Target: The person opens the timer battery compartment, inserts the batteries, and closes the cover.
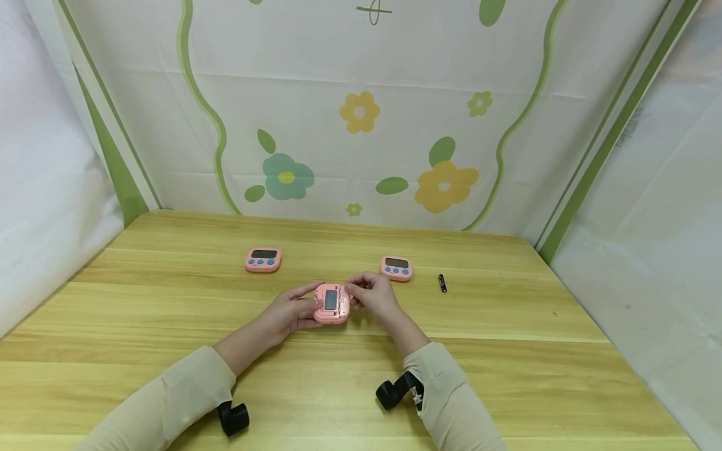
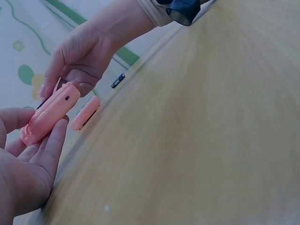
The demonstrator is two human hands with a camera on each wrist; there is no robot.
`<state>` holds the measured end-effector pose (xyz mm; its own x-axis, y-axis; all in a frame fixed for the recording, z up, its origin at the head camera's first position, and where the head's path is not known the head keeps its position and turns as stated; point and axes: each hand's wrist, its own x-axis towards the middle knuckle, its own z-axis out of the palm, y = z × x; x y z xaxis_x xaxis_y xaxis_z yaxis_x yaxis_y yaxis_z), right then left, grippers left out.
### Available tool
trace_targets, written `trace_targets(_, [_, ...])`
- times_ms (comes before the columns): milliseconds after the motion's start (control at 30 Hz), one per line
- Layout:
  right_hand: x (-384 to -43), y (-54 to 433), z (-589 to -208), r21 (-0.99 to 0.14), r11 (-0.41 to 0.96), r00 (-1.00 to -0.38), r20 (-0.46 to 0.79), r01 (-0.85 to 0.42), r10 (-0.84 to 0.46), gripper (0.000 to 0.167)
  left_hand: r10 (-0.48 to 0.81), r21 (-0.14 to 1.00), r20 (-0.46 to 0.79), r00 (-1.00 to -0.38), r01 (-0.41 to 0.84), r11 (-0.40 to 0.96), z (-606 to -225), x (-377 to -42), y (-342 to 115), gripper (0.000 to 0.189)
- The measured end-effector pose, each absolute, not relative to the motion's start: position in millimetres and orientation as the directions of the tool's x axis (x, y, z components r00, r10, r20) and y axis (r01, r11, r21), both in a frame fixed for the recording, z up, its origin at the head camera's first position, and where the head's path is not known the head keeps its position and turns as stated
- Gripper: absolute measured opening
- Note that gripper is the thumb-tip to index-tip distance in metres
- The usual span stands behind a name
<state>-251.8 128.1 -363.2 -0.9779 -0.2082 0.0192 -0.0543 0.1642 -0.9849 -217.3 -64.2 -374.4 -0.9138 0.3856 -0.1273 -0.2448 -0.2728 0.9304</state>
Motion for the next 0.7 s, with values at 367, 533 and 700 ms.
trace_targets(367, [-249.5, 136.1, -363.5, -0.997, 0.012, -0.930, -0.079, 0.080, -0.359, 0.025, 0.330, 0.917, -0.139, -0.934, -0.247, -0.313, -386.9, -223.7, -62.0, 0.052])
trace_targets(533, [-249.2, 138.0, -364.0, -0.992, 0.010, -0.914, -0.119, 0.125, -0.388, 0.030, 0.316, 0.916, -0.147, -0.937, -0.250, -0.314, -386.2, -223.2, -61.9, 0.052])
trace_targets(700, [-249.7, 139.0, -365.1, -0.988, 0.051, -0.899, -0.156, 0.148, -0.410, 0.038, 0.316, 0.915, -0.150, -0.937, -0.253, -0.314, -384.9, -222.7, -62.0, 0.052])
